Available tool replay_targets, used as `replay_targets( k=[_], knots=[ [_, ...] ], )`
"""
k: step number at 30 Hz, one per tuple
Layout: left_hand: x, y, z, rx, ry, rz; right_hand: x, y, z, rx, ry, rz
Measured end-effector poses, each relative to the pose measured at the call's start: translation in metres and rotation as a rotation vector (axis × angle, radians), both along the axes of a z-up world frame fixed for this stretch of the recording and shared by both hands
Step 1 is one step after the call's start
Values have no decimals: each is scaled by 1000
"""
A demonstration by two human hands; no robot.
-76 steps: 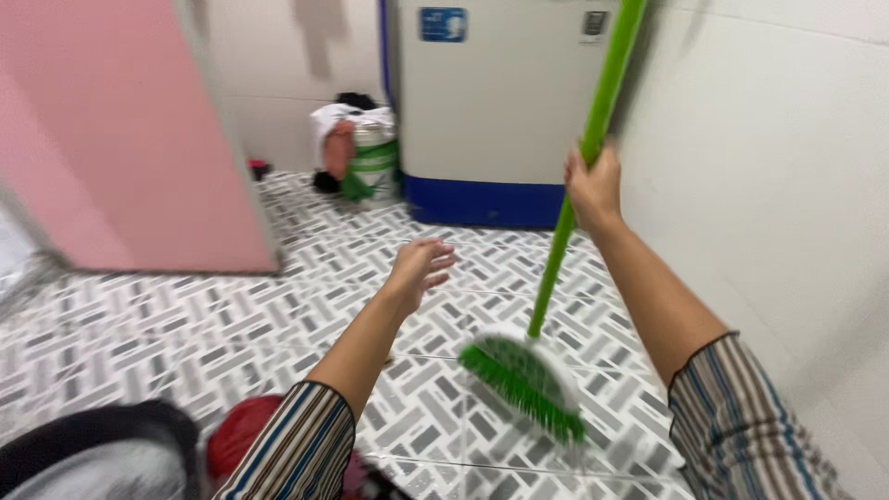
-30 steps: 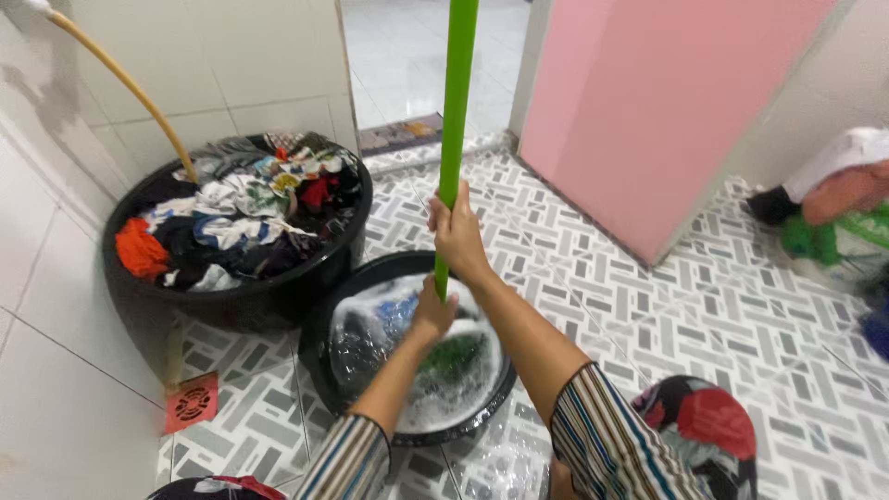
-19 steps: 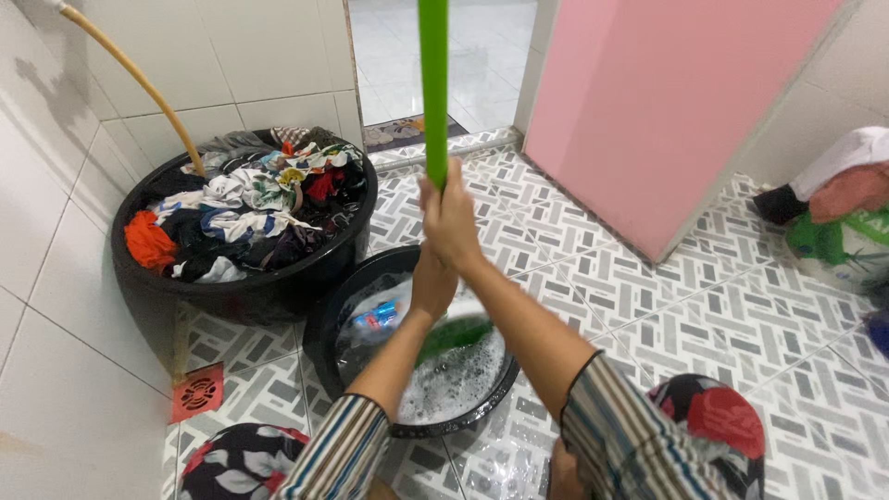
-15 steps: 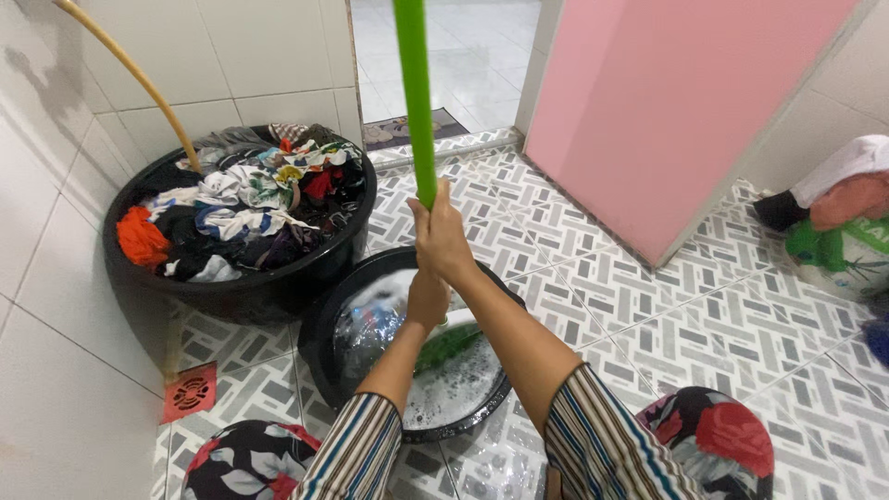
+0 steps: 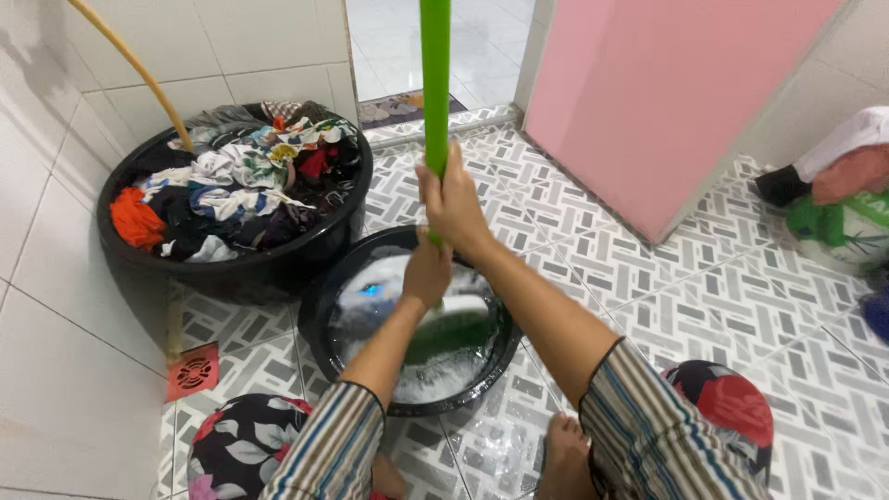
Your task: The person washes a piece of clothing in a basin of soapy water, then uses a brush and the same basin to scrub the bristles of a broom before sweeping the bathroom floor.
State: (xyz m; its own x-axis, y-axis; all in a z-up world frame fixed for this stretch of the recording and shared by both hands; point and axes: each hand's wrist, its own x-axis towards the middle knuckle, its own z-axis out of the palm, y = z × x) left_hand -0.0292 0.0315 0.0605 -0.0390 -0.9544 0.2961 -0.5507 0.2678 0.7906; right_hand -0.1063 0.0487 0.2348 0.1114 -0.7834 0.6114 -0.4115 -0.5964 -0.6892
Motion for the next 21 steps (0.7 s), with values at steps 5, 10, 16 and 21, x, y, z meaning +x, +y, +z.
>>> replay_targets(
  k=[5, 10, 16, 21],
  knots=[
    [-14, 9, 31, -97, 148, 59, -4, 0, 20, 42, -94, 28],
    [-13, 29, -22, 67, 87, 92, -19, -4, -30, 94, -241, 61],
    [-40, 31, -9, 77, 26, -15, -75, 13, -14, 107, -387, 130],
    [-84, 45, 80, -121, 260, -133, -126, 43, 80, -48, -217, 141]
  ],
)
